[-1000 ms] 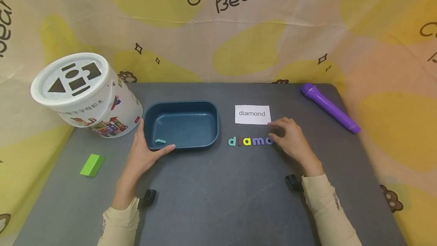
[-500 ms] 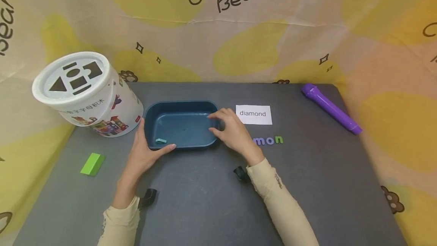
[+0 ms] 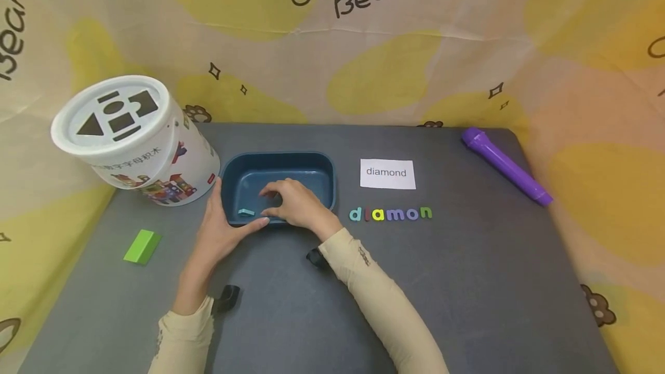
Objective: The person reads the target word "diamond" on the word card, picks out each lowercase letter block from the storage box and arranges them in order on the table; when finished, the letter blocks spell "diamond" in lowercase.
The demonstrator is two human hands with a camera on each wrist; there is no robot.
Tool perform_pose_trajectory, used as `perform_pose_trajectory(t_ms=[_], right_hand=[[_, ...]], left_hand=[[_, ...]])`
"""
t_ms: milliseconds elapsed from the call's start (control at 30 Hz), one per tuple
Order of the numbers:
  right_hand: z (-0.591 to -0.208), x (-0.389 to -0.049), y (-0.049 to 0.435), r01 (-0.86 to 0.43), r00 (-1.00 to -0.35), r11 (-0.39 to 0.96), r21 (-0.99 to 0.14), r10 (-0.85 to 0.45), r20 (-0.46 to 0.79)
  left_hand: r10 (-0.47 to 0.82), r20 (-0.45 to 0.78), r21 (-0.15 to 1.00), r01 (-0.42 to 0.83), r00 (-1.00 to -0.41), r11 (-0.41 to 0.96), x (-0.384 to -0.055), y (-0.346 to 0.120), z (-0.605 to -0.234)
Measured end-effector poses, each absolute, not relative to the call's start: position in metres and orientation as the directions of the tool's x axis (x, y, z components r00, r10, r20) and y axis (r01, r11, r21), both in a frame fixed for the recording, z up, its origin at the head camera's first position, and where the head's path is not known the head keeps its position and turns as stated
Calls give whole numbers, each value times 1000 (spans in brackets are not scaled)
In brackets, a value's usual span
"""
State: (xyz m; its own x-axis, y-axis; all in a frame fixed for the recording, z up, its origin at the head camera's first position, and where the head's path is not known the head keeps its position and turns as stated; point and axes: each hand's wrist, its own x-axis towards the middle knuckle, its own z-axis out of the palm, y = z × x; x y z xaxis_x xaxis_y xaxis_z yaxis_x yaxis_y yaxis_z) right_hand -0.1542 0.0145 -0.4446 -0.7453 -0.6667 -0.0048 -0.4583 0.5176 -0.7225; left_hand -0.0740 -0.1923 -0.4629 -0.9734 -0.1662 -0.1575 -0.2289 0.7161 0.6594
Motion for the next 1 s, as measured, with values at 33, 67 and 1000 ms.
perform_pose_trajectory(t_ms=[33,67,1000], right_hand=[[-445,-155,10,-451,-739,510,-732,-674,-14],[-446,-157,5,-445,-734,504,-741,-679,-22],[-456,-170,-32,-424,-693,502,-754,-715,-86]], left_hand=[[-164,-152,662,-224,-975,716,-74,-192,-463],[-164,-148,662,-221,-975,716,-74,-192,-463],[-169,-140,654,-219,-976,724,-73,-192,-462]])
